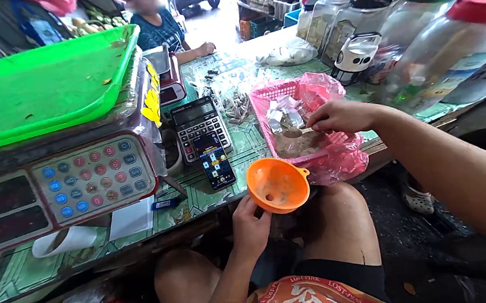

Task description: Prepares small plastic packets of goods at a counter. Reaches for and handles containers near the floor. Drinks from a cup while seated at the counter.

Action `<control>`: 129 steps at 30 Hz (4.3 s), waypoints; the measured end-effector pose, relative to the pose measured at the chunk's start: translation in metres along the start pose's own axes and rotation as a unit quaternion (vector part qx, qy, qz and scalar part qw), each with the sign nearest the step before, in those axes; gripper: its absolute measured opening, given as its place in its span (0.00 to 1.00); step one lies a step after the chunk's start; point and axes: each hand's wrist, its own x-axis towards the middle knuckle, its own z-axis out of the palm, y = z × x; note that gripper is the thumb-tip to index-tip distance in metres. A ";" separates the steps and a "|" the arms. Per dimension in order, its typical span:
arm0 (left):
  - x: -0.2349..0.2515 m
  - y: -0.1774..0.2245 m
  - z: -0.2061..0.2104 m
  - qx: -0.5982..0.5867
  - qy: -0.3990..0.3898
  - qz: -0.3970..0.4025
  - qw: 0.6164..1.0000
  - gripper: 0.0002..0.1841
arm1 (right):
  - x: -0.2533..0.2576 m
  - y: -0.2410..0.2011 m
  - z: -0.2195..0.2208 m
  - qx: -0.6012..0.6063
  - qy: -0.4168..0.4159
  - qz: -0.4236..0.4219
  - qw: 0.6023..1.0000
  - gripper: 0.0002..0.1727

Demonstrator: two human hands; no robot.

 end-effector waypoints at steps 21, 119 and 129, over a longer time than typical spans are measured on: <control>0.031 0.010 0.016 0.040 -0.009 -0.011 0.999 0.08 | -0.006 -0.011 -0.013 0.013 0.035 0.006 0.999 0.12; -0.097 0.007 -0.109 -0.015 0.218 0.007 0.976 0.22 | -0.031 -0.087 0.356 0.377 -0.178 -0.084 0.905 0.17; -0.103 0.006 -0.112 -0.011 0.223 0.006 0.975 0.20 | -0.030 -0.083 0.362 0.365 -0.165 -0.074 0.913 0.16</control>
